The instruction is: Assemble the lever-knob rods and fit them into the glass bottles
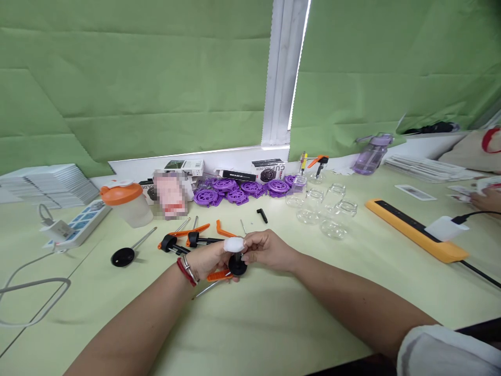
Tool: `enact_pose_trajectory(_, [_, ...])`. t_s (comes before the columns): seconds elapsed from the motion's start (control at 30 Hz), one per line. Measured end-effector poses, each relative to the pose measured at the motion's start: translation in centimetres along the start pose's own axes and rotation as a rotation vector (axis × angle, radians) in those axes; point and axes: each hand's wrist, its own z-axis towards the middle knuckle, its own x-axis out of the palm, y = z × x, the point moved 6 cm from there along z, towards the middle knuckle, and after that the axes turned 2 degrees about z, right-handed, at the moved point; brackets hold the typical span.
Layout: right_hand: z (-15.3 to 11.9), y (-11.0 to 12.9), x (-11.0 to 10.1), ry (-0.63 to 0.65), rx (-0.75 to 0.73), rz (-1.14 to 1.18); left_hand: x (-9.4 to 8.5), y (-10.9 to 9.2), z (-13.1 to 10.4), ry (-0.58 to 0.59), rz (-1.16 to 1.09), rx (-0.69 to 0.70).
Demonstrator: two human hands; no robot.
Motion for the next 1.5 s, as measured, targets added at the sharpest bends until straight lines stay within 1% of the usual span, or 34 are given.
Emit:
enact_pose_trajectory(0.2, [-0.1, 0.1, 0.4, 0.066, 0.003, 0.032, 0.6, -0.8, -0.2, 0.041, -0.014, 0.036])
enact_pose_trajectory(0.4, [-0.1, 0.0, 0.3, 0.031, 0.000, 0.062, 0.6, -0.7, -0.2, 0.046, -0.038, 0.040])
enact_pose_trajectory(0.77, [-0.1, 0.0, 0.1, -0.025, 0.018, -0.006, 0.0, 0.1, 0.0, 0.027, -0.024, -0.013])
enact_pose_trajectory(0.87, [-0.1, 0.1, 0.2, -0.033, 0.022, -0.010, 0.1, 0.2, 0.0, 0.022, -0.029, -0.029])
enact_pose_trajectory(0.93, [-0.1, 0.1, 0.2, -0.032, 0.023, -0.006, 0.2, 0.0, 0.0, 0.024, -0.030, -0.015])
enact_pose_trajectory(1.17, [-0.1, -0.1, 0.3, 0.019, 0.003, 0.017, 0.5, -0.6, 0.0, 0.050, -0.044, 0.074])
enact_pose_trajectory(1.37, [-0.3, -0.1, 0.3, 0.052, 0.028, 0.032, 0.3, -0.3, 0.1, 0.068, -0.035, 0.061])
enact_pose_trajectory(1.43, [-0.3, 0.1, 0.3, 0.058, 0.042, 0.012, 0.5, -0.4, 0.1, 0.066, -0.050, 0.073])
enact_pose_trajectory(1.5, [-0.2, 0.3, 0.3, 0.055, 0.048, -0.007, 0.6, -0.3, 0.1, 0.058, -0.097, 0.049])
